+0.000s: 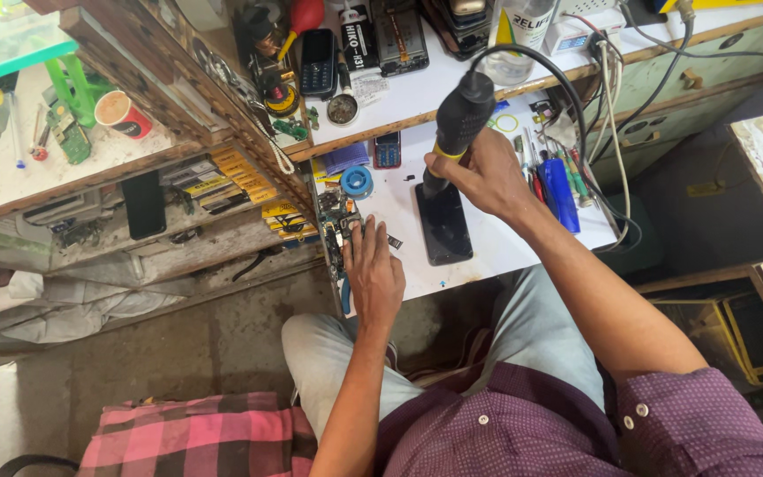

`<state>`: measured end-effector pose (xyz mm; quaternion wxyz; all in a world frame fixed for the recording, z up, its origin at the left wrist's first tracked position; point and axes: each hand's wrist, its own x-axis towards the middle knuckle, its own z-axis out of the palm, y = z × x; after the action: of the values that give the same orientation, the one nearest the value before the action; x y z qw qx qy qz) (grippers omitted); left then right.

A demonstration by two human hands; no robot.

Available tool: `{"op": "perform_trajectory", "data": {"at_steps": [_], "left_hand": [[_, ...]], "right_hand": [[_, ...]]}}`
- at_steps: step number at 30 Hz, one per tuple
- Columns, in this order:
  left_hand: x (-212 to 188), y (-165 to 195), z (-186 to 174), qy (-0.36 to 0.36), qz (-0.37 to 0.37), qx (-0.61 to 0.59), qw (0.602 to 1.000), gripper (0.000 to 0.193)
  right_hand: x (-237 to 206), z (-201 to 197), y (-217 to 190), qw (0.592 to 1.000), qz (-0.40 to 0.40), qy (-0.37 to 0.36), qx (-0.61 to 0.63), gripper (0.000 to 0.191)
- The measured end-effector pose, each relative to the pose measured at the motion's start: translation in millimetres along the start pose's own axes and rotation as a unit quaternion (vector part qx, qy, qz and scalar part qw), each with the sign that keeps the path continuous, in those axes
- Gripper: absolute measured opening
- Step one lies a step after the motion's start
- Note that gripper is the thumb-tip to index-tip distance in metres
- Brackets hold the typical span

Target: The person sits at a repair bench and uses a heat gun to warm a smartphone lying on the work surface. They then hold the phone and a separated screen, align the two parts, and use a thin metal pry tool to work along the edge of the phone, prying at the screen assembly.

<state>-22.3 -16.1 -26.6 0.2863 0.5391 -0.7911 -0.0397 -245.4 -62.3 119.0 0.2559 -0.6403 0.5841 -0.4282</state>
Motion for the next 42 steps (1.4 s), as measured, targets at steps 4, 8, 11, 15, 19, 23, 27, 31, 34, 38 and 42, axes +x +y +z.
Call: {"op": "perform_trajectory", "data": {"at_steps": [4, 8, 11, 15, 19, 23, 27, 31, 34, 38, 42], "left_hand": [[-2.0, -2.5, 2.4, -0.006, 0.001, -0.002, 1.000, 0.048], [-2.9, -3.6, 2.8, -0.006, 0.004, 0.000, 1.000, 0.045], [-2.6, -2.9, 2.7, -0.008, 0.003, -0.001, 1.000, 0.044], [-2.8, -2.4, 2.3, -0.014, 0.001, -0.003, 1.000, 0.045], [-3.7, -0.7, 3.0, 0.000, 0.014, 0.002, 1.000, 0.046], [-5.2, 1.6, 1.6, -0.004, 0.018, 0.004, 1.000, 0.046], [-3.4, 3.3, -0.3, -0.007, 0.021, 0.000, 1.000, 0.046], [-2.1, 3.6, -2.1, -0.008, 0.019, -0.008, 1.000, 0.047], [-2.4, 4.2, -2.4, -0.008, 0.012, -0.006, 1.000, 0.048], [-1.7, 4.7, -1.6, -0.004, 0.012, -0.009, 1.000, 0.048], [-2.5, 5.1, -1.7, -0.010, 0.005, -0.010, 1.000, 0.048]], "right_hand": [[-0.6, -0.6, 0.1, 1.000, 0.011, 0.000, -0.001, 0.033], [1.2, 1.3, 1.6, 1.000, -0.001, 0.021, -0.008, 0.034], [3.3, 1.5, 3.5, 1.000, 0.003, 0.017, -0.010, 0.033], [5.6, 3.7, 5.6, 1.000, -0.001, 0.026, -0.003, 0.032], [5.7, 3.8, 7.4, 1.000, -0.008, 0.022, -0.008, 0.033], [5.1, 4.4, 8.4, 0.999, -0.011, 0.031, -0.003, 0.033], [5.0, 5.4, 9.5, 0.999, 0.017, 0.033, -0.013, 0.034], [5.3, 6.9, 9.7, 1.000, 0.007, 0.026, 0.007, 0.035], [5.9, 8.0, 9.0, 0.999, 0.003, 0.045, 0.010, 0.036], [7.5, 6.2, 8.5, 0.998, -0.009, 0.058, 0.014, 0.036], [5.9, 5.7, 7.9, 0.999, 0.010, 0.047, -0.006, 0.035]]}}
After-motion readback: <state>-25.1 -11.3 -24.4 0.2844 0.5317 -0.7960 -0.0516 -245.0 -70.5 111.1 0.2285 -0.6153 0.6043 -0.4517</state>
